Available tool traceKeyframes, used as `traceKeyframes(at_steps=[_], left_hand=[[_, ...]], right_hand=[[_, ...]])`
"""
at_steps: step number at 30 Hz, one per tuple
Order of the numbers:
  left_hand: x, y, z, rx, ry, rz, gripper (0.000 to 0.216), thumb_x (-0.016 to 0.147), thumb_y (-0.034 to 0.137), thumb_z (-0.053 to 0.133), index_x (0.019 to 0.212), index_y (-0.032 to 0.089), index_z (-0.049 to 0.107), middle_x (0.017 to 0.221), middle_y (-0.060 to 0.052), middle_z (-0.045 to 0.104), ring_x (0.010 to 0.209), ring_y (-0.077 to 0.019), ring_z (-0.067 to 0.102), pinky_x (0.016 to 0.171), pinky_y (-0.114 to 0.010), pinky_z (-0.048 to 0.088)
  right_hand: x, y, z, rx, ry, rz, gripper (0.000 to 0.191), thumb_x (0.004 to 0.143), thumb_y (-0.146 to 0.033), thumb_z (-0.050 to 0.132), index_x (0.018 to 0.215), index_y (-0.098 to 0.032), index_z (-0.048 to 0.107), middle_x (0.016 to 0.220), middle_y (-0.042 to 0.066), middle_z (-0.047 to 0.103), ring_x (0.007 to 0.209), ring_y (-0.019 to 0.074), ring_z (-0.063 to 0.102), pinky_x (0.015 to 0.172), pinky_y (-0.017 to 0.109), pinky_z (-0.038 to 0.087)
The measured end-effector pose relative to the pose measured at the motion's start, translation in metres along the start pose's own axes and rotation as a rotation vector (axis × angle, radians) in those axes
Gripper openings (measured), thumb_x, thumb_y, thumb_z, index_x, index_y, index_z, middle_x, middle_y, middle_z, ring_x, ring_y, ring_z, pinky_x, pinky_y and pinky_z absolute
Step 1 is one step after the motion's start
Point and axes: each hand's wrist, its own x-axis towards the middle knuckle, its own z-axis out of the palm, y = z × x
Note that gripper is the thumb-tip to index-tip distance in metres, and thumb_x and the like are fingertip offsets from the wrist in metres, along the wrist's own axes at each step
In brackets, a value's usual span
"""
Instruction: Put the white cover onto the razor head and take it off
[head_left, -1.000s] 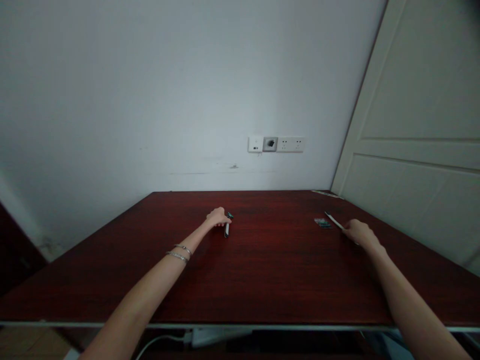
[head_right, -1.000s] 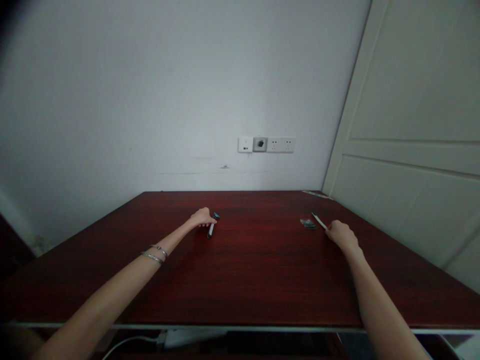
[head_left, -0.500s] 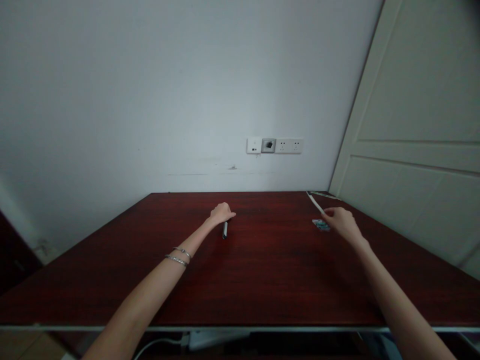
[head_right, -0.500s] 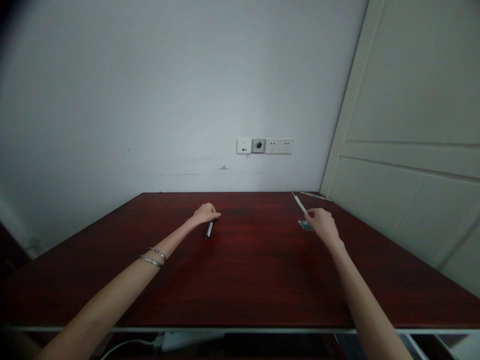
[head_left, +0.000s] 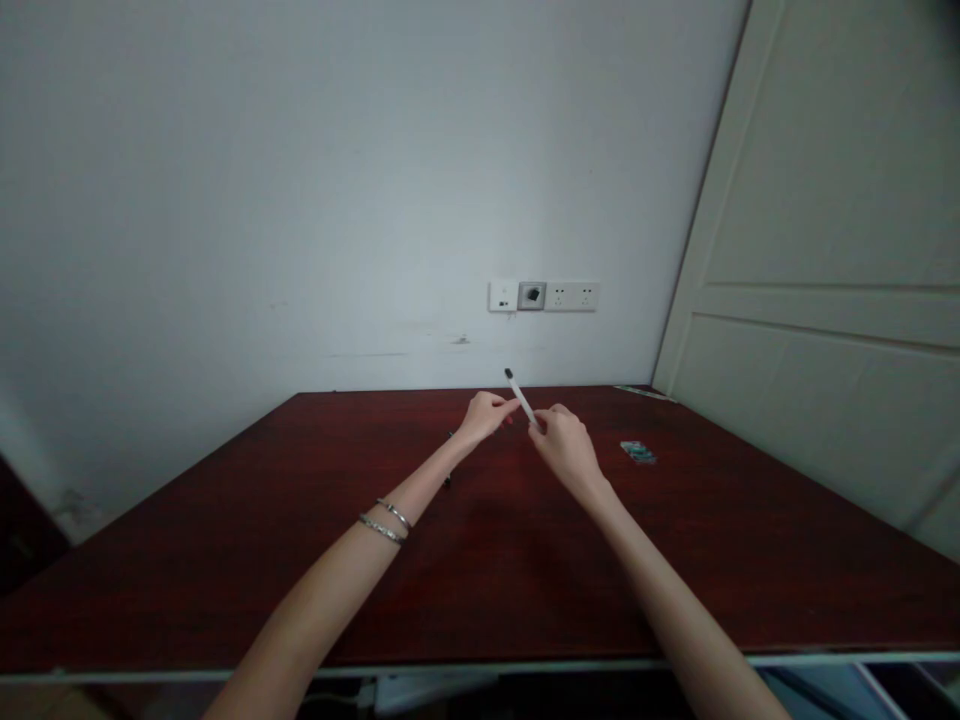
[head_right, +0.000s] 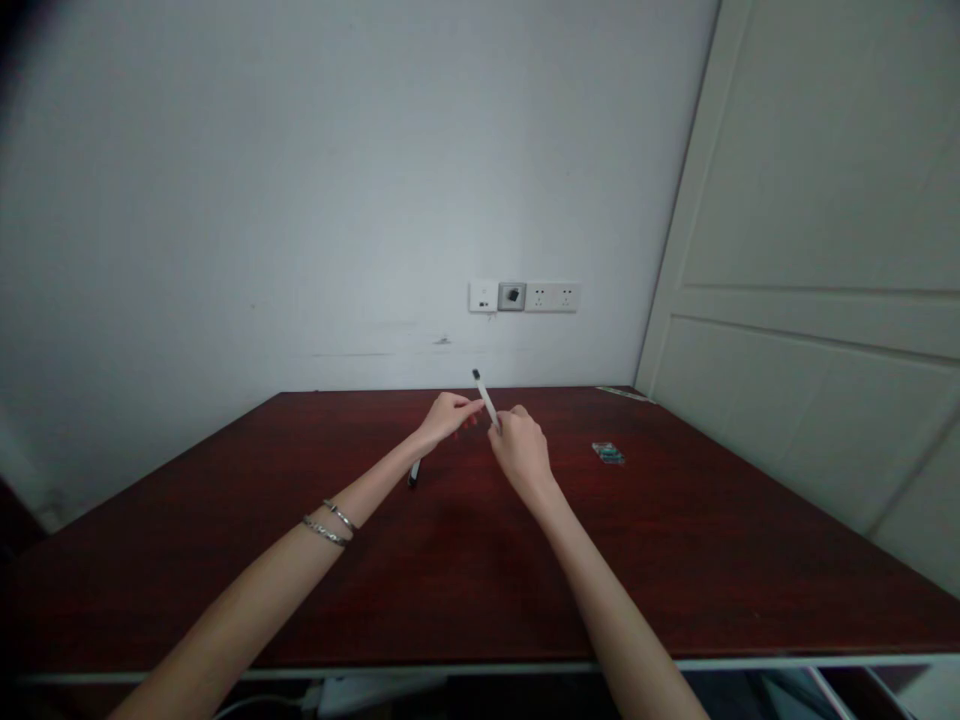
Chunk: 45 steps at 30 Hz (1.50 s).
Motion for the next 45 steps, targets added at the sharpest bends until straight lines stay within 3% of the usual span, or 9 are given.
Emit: traceKeyframes(at_steps=[11,17,21,25,34,45], left_hand=[[0.002,-0.012,-0.005,-0.053,0.041,-0.125,0.033,0.075,0.038,0.059,0.063,0.008,0.067,0.059,-0.006,0.062,0.042,-0.0070,0.048,0.035,-0.017,0.036],[0.008,-0.019,-0.009,0.035,0.010,-0.204,0.027,0.074,0.031,0.059,0.064,0.007,0.067,0.064,-0.008,0.066,0.044,-0.0073,0.052,0.038,-0.016,0.041],[0.012,-0.026,-0.015,0.146,-0.058,-0.281,0.021,0.071,0.026,0.060,0.068,0.006,0.067,0.066,-0.009,0.067,0.046,-0.0094,0.057,0.041,-0.017,0.045],[0.013,-0.039,-0.018,0.295,-0.124,-0.318,0.016,0.068,0.022,0.061,0.066,0.007,0.065,0.063,-0.009,0.066,0.047,-0.0127,0.060,0.044,-0.020,0.049],[0.020,-0.065,-0.007,0.538,-0.284,-0.408,0.014,0.059,0.021,0.064,0.052,0.011,0.059,0.053,-0.007,0.061,0.045,-0.0184,0.060,0.048,-0.030,0.053],[0.021,-0.066,0.003,0.615,-0.353,-0.423,0.015,0.058,0.016,0.064,0.046,0.013,0.055,0.039,-0.005,0.052,0.050,-0.0210,0.060,0.053,-0.032,0.052]], right_hand=[[-0.009,-0.026,0.017,-0.155,-0.109,-0.059,0.025,0.088,-0.025,0.040,0.101,-0.017,0.061,0.098,0.010,0.056,0.082,0.0186,0.059,0.063,0.025,0.042],[-0.011,-0.033,0.022,-0.129,-0.170,-0.137,0.024,0.088,-0.027,0.043,0.104,-0.017,0.058,0.102,0.012,0.056,0.091,0.0210,0.058,0.068,0.026,0.044],[-0.013,-0.030,0.022,-0.106,-0.202,-0.166,0.029,0.088,-0.037,0.044,0.099,-0.016,0.060,0.099,0.012,0.058,0.088,0.0212,0.060,0.069,0.028,0.045],[-0.015,-0.016,0.022,-0.093,-0.179,-0.171,0.036,0.089,-0.041,0.039,0.095,-0.015,0.063,0.095,0.012,0.061,0.084,0.0209,0.062,0.070,0.028,0.045],[-0.014,0.036,0.029,-0.101,-0.228,-0.074,0.032,0.087,-0.033,0.043,0.093,-0.014,0.067,0.096,0.013,0.065,0.092,0.0222,0.061,0.076,0.029,0.044],[-0.018,0.087,0.030,-0.104,-0.299,-0.003,0.029,0.082,-0.028,0.047,0.097,-0.015,0.068,0.100,0.013,0.066,0.095,0.0240,0.062,0.080,0.030,0.043]])
